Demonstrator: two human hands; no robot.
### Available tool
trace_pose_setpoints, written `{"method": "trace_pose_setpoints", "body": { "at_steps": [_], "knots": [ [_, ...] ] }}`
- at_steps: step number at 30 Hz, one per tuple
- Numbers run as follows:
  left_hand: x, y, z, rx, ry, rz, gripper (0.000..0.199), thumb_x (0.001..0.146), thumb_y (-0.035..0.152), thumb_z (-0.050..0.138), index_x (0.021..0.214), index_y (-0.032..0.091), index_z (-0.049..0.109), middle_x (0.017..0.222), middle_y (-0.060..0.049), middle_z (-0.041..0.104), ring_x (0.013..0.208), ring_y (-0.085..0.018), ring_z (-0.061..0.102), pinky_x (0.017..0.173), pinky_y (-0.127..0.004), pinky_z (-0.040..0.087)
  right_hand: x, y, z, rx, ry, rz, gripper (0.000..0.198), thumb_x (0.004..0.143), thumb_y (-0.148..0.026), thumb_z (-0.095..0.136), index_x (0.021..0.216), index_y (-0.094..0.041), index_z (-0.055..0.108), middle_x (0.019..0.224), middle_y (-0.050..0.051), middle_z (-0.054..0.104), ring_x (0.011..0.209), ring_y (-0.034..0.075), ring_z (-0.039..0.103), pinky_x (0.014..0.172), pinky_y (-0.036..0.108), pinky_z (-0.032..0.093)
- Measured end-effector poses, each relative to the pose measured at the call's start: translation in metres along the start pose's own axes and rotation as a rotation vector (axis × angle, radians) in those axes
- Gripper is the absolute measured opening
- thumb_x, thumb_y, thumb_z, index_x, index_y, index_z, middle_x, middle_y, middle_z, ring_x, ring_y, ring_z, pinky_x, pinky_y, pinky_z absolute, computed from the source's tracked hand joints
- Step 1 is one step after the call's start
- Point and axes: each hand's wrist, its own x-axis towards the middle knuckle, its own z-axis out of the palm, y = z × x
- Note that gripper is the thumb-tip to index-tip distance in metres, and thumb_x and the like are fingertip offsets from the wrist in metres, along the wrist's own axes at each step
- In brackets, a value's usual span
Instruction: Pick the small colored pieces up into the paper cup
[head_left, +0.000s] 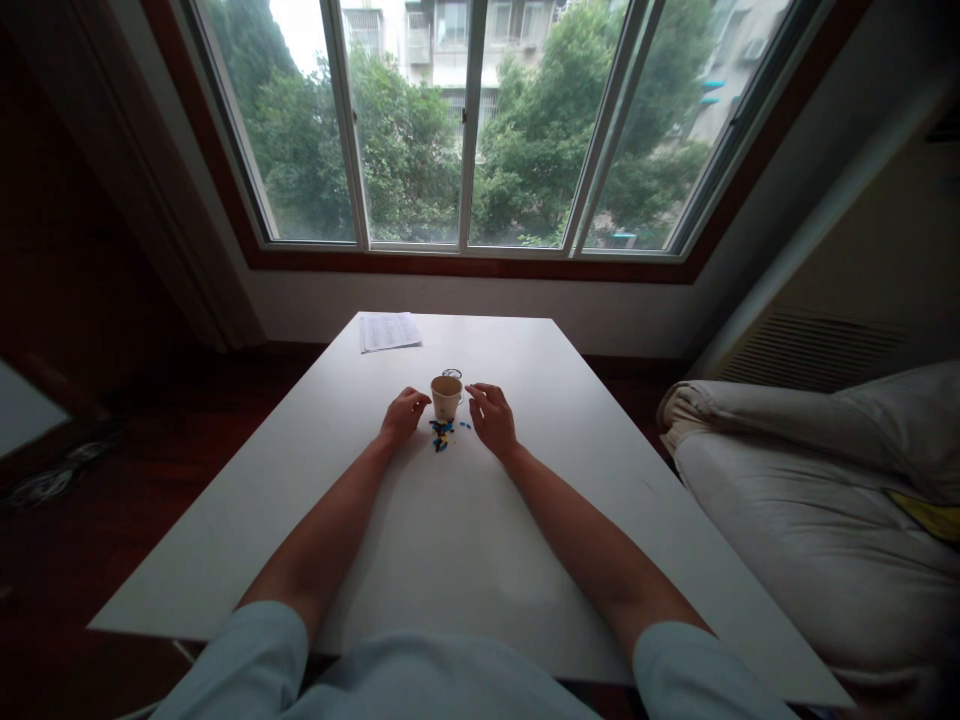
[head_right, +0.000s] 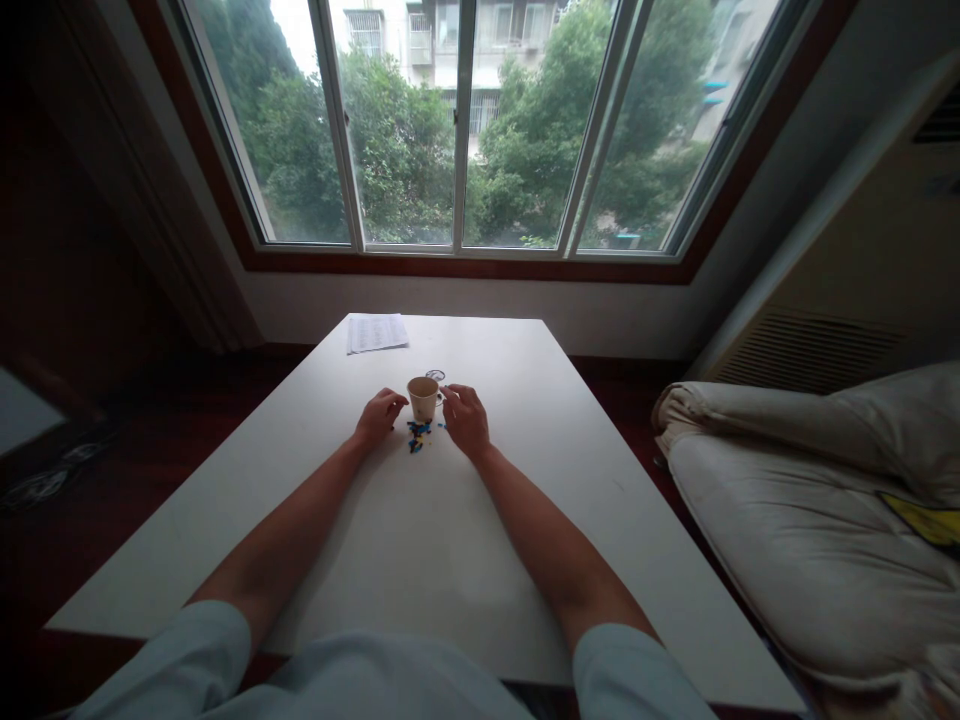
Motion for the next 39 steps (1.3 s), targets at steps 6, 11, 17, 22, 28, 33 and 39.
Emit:
{"method": "trace_pose_setpoints", "body": {
  "at_steps": [6, 11, 17, 22, 28, 33, 39],
  "knots": [
    [-0.001, 0.001, -0.001, 0.001, -0.002, 0.008, 0.020, 0.093, 0.019, 0.053, 0.096, 0.019, 0.073, 0.101, -0.006, 0.065, 0.082, -0.015, 0.061, 0.080, -0.029, 0.051, 0.002, -0.007, -0.002, 0.013, -0.039, -0.096, 0.051, 0.103, -0.031, 0.040, 0.153, -0.024, 0.042, 0.151, 0.010, 0.047, 0.142, 0.027, 0.038, 0.120, 0.050, 0.035],
    [-0.002, 0.002, 0.001, 0.033, -0.042, 0.003, 0.019, 0.089, 0.016, 0.053, 0.093, 0.020, 0.071, 0.097, -0.005, 0.066, 0.080, -0.014, 0.060, 0.080, -0.029, 0.051, 0.002, -0.006, 0.002, -0.007, -0.124, -0.125, 0.057, 0.101, -0.033, 0.044, 0.157, -0.024, 0.035, 0.159, 0.008, 0.039, 0.150, 0.028, 0.028, 0.122, 0.053, 0.032],
    [-0.003, 0.000, 0.005, 0.052, -0.127, 0.020, 0.018, 0.086, 0.014, 0.054, 0.092, 0.020, 0.070, 0.092, -0.004, 0.068, 0.077, -0.014, 0.060, 0.077, -0.028, 0.050, 0.001, -0.001, 0.009, -0.037, -0.181, -0.160, 0.059, 0.100, -0.035, 0.050, 0.156, -0.022, 0.036, 0.162, 0.009, 0.034, 0.153, 0.027, 0.021, 0.122, 0.051, 0.031],
    [-0.003, 0.000, 0.006, 0.062, -0.128, 0.007, 0.019, 0.086, 0.015, 0.054, 0.093, 0.021, 0.070, 0.093, -0.004, 0.070, 0.081, -0.016, 0.062, 0.079, -0.029, 0.050, 0.002, 0.002, 0.011, -0.026, -0.205, -0.155, 0.057, 0.099, -0.034, 0.052, 0.154, -0.023, 0.039, 0.161, 0.009, 0.036, 0.153, 0.027, 0.022, 0.121, 0.051, 0.033],
    [-0.004, 0.000, 0.007, 0.049, -0.119, -0.027, 0.016, 0.089, 0.020, 0.055, 0.095, 0.023, 0.070, 0.096, -0.003, 0.073, 0.083, -0.016, 0.063, 0.079, -0.029, 0.050, 0.001, 0.001, 0.010, -0.006, -0.169, -0.152, 0.055, 0.099, -0.034, 0.051, 0.152, -0.024, 0.041, 0.159, 0.009, 0.037, 0.151, 0.027, 0.027, 0.120, 0.051, 0.034],
    [-0.004, -0.001, 0.008, 0.004, -0.104, -0.017, 0.018, 0.090, 0.020, 0.054, 0.099, 0.023, 0.070, 0.098, -0.002, 0.073, 0.080, -0.015, 0.063, 0.077, -0.028, 0.050, -0.001, 0.002, 0.006, -0.002, -0.028, -0.051, 0.044, 0.103, -0.033, 0.043, 0.144, -0.022, 0.050, 0.146, 0.011, 0.050, 0.137, 0.025, 0.043, 0.115, 0.044, 0.039],
    [-0.004, 0.003, 0.006, -0.027, -0.079, -0.018, 0.023, 0.090, 0.015, 0.052, 0.101, 0.022, 0.071, 0.100, -0.003, 0.071, 0.083, -0.015, 0.062, 0.078, -0.028, 0.051, -0.003, 0.020, 0.015, -0.125, -0.089, 0.177, 0.023, 0.099, -0.028, 0.048, 0.110, -0.020, 0.066, 0.110, 0.011, 0.064, 0.109, 0.026, 0.054, 0.098, 0.039, 0.045]
  ]
}}
